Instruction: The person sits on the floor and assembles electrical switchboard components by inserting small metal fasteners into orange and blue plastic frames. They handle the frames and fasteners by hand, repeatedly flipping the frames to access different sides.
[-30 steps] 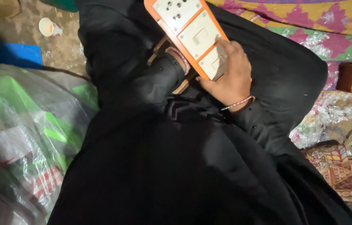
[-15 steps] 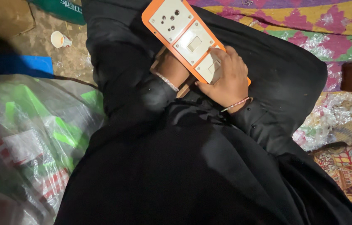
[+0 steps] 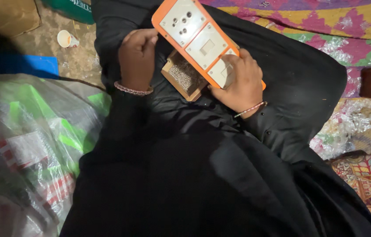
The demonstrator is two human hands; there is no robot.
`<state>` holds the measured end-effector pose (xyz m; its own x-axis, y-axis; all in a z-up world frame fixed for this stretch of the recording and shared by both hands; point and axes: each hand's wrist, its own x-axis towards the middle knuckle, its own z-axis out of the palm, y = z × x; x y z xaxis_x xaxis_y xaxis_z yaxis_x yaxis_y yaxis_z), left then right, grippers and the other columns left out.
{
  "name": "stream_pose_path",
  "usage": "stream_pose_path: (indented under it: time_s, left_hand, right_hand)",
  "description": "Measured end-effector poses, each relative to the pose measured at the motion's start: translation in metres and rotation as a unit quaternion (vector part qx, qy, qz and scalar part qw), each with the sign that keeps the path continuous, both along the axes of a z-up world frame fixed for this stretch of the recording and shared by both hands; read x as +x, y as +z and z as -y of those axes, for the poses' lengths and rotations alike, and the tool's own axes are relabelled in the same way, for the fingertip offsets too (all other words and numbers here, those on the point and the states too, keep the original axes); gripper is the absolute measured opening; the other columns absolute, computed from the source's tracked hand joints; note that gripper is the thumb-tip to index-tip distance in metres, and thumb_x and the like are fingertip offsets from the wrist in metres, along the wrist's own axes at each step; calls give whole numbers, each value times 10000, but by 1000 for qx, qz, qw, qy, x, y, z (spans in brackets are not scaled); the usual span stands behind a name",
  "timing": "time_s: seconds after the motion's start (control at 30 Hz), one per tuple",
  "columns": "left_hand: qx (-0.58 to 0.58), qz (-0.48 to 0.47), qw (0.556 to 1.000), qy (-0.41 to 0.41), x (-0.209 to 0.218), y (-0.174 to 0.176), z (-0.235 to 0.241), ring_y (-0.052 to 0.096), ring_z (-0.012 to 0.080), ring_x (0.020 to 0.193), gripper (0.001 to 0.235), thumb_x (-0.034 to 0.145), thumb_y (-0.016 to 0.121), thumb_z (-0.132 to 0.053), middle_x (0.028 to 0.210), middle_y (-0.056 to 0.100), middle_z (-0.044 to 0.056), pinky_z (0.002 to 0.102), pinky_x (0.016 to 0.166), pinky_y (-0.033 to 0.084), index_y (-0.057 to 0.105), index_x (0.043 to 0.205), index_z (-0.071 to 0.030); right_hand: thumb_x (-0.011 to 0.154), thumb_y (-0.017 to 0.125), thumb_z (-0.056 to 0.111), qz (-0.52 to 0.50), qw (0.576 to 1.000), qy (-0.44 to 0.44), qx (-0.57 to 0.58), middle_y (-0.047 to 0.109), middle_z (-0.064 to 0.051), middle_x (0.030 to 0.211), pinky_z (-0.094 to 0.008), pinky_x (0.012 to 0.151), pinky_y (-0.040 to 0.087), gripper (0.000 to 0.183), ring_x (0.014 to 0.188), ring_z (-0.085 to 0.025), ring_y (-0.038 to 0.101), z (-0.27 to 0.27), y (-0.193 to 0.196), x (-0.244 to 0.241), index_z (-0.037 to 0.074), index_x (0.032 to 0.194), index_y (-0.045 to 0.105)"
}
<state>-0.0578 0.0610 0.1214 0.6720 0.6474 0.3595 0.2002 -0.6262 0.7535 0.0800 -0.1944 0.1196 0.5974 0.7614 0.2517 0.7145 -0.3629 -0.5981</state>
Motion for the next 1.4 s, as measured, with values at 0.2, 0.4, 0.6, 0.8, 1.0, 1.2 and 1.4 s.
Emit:
stream_pose_path:
  time_s: [0.2,0.4,0.6,0.8,1.0,1.2,1.4]
  left_hand:
    - [-2,76,997,-4,16,24,15,749,270,958,131,1005,656,-51,1035,758,119,366,882,578,710,1121,-22]
    - [80,-79,976,-189,39,13,35,708,305,935,123,1022,666,-120,1019,747,129,412,874,546,732,1043,-18]
    - [70,-116,967,-218,52,3,63,640,317,941,120,960,661,-125,967,723,115,432,877,519,742,946,-38]
    - [120,-119,965,-202,61,-4,68,626,293,929,108,952,691,-151,928,700,68,435,862,511,730,895,-68]
    - [139,-91,968,-189,59,-9,66,620,291,916,70,908,722,-148,934,711,34,441,844,506,738,888,-83]
    - [191,-154,953,-180,56,-1,68,609,299,938,98,915,725,-170,970,704,71,459,828,492,737,894,-75]
    - [370,-175,898,-164,38,8,91,571,274,1146,252,894,644,-146,1266,660,117,426,973,472,734,1094,-24]
  right_hand:
    - [648,891,304,55,998,16,15,531,-216,1350,-504,948,449,775,1176,-420,557,-1,-3,-3,104,1326,574]
    - [682,874,276,69,996,57,6,557,-229,1305,-516,939,452,712,1125,-408,570,-5,0,-8,106,1314,592]
    - [670,870,258,58,997,52,-18,557,-224,1326,-515,943,450,700,1119,-420,567,-4,-2,-9,104,1294,593]
    - [688,877,271,64,996,56,-19,548,-232,1340,-516,969,445,707,1142,-429,567,-5,-1,-11,92,1306,584]
    - [702,886,280,61,996,58,-10,547,-217,1332,-506,966,450,688,1142,-419,571,-4,-2,-10,118,1300,590]
    - [699,888,285,57,997,54,-10,554,-223,1321,-512,945,452,690,1123,-427,568,-4,-5,-10,89,1287,583]
    - [668,895,294,45,997,58,-14,561,-228,1304,-518,942,460,704,1121,-422,576,-6,-11,-10,95,1270,588]
